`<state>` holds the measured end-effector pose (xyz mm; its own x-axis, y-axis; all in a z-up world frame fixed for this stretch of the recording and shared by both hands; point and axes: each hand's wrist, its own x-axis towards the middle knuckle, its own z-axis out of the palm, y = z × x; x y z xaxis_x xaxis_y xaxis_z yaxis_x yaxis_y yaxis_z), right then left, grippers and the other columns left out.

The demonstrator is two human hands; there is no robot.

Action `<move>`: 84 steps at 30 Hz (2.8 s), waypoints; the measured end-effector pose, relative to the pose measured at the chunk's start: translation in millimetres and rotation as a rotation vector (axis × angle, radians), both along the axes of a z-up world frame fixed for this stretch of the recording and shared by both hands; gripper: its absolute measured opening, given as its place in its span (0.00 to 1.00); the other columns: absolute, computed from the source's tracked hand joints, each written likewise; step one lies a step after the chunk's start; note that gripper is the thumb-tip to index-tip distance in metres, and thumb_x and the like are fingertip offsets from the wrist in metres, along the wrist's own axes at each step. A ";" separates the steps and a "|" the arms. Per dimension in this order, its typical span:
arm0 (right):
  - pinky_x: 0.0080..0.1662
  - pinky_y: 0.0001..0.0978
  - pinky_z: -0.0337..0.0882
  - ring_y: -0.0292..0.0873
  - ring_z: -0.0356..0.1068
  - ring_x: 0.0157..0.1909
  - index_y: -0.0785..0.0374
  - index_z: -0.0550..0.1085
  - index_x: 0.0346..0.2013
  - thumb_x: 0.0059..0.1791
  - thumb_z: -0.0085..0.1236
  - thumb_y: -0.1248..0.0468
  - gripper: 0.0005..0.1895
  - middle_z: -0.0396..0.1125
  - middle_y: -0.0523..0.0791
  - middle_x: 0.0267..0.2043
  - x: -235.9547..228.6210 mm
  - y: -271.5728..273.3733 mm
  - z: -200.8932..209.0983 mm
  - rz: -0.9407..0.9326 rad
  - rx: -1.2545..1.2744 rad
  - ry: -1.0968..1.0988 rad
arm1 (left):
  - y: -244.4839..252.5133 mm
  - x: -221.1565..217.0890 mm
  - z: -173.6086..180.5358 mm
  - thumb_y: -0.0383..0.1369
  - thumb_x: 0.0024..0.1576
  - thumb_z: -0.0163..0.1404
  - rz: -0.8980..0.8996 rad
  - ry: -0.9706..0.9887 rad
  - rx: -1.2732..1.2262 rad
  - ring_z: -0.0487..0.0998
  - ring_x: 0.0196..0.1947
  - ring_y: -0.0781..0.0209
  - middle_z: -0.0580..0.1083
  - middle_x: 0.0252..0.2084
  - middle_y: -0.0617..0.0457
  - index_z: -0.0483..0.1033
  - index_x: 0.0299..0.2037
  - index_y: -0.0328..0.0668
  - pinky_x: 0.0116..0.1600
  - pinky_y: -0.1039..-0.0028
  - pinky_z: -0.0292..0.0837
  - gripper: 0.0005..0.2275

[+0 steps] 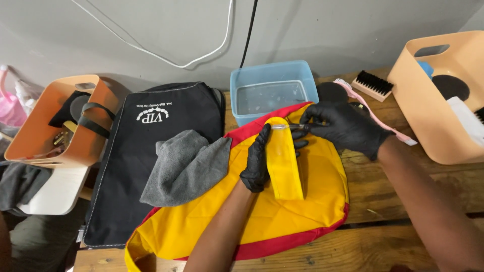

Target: The person uses a small brush to scrub a white substance off a yellow and red garment laid on a wooden table. They repeatedly dip the brush into a blue water container, scrub different sections of the garment, and wipe the area with a gray cloth. The garment is folded and repositioned multiple times during the process.

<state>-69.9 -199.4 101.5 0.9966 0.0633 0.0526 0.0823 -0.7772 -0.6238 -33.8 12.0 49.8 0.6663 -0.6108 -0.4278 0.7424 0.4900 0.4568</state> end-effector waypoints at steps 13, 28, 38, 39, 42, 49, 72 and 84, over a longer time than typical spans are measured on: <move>0.49 0.34 0.75 0.39 0.79 0.41 0.44 0.83 0.42 0.41 0.70 0.59 0.14 0.79 0.37 0.34 -6.6 17.0 9.2 0.041 0.058 0.177 | -1.3 6.4 -14.6 0.50 0.56 0.59 -0.077 0.055 -0.111 0.83 0.47 0.50 0.80 0.51 0.47 0.81 0.53 0.41 0.51 0.61 0.81 0.23; 0.53 0.36 0.75 0.42 0.77 0.46 0.46 0.82 0.46 0.43 0.69 0.58 0.16 0.79 0.39 0.39 3.3 -14.7 6.2 -0.022 -0.004 0.178 | -8.0 14.3 -37.0 0.55 0.59 0.50 -0.168 -0.112 -0.192 0.84 0.40 0.44 0.80 0.47 0.41 0.77 0.57 0.36 0.49 0.58 0.82 0.29; 0.54 0.37 0.75 0.41 0.79 0.45 0.44 0.82 0.44 0.40 0.72 0.58 0.18 0.79 0.37 0.35 -4.9 -15.6 18.0 -0.065 -0.078 0.148 | -1.5 -5.8 -13.2 0.49 0.55 0.58 -0.085 -0.009 -0.031 0.82 0.49 0.50 0.78 0.55 0.49 0.79 0.57 0.43 0.56 0.63 0.78 0.24; 0.54 0.37 0.75 0.41 0.79 0.45 0.44 0.82 0.44 0.40 0.72 0.58 0.18 0.79 0.37 0.35 -5.5 -17.2 9.4 -0.065 -0.083 0.138 | -1.8 -10.0 -5.8 0.49 0.55 0.58 -0.085 -0.019 -0.036 0.82 0.49 0.50 0.78 0.55 0.49 0.79 0.57 0.43 0.56 0.63 0.78 0.24; 0.54 0.35 0.77 0.41 0.80 0.46 0.44 0.84 0.42 0.37 0.74 0.55 0.19 0.82 0.37 0.35 -3.5 -12.0 7.0 0.000 -0.027 0.278 | 3.3 -24.3 8.2 0.48 0.54 0.59 -0.055 0.024 0.033 0.80 0.54 0.52 0.77 0.58 0.49 0.78 0.59 0.44 0.61 0.62 0.75 0.25; 0.53 0.37 0.75 0.42 0.78 0.45 0.48 0.82 0.44 0.43 0.71 0.56 0.15 0.79 0.40 0.37 -9.8 -15.2 0.3 0.006 0.007 0.069 | 8.1 -24.1 22.6 0.47 0.57 0.56 -0.032 -0.001 -0.008 0.80 0.53 0.49 0.76 0.58 0.44 0.77 0.59 0.42 0.61 0.59 0.75 0.24; 0.43 0.35 0.76 0.42 0.78 0.36 0.60 0.73 0.51 0.51 0.59 0.62 0.15 0.74 0.46 0.30 -18.8 7.1 3.0 0.115 0.138 -0.124 | -12.5 34.2 -43.8 0.61 0.60 0.46 -0.122 -0.121 -0.318 0.82 0.44 0.37 0.78 0.48 0.33 0.78 0.54 0.37 0.53 0.51 0.80 0.31; 0.53 0.46 0.74 0.56 0.75 0.52 0.43 0.69 0.62 0.53 0.46 0.48 0.23 0.77 0.51 0.44 -14.3 -4.3 -17.9 0.059 -0.230 0.142 | -7.5 16.3 5.5 0.40 0.56 0.58 0.186 -0.030 -0.169 0.82 0.49 0.44 0.78 0.53 0.38 0.79 0.54 0.36 0.57 0.56 0.79 0.20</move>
<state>-84.2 -203.6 83.6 0.9872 0.1158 -0.1094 0.0563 -0.8961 -0.4404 -17.5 4.4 55.3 0.7846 -0.5377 -0.3086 0.6199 0.6880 0.3773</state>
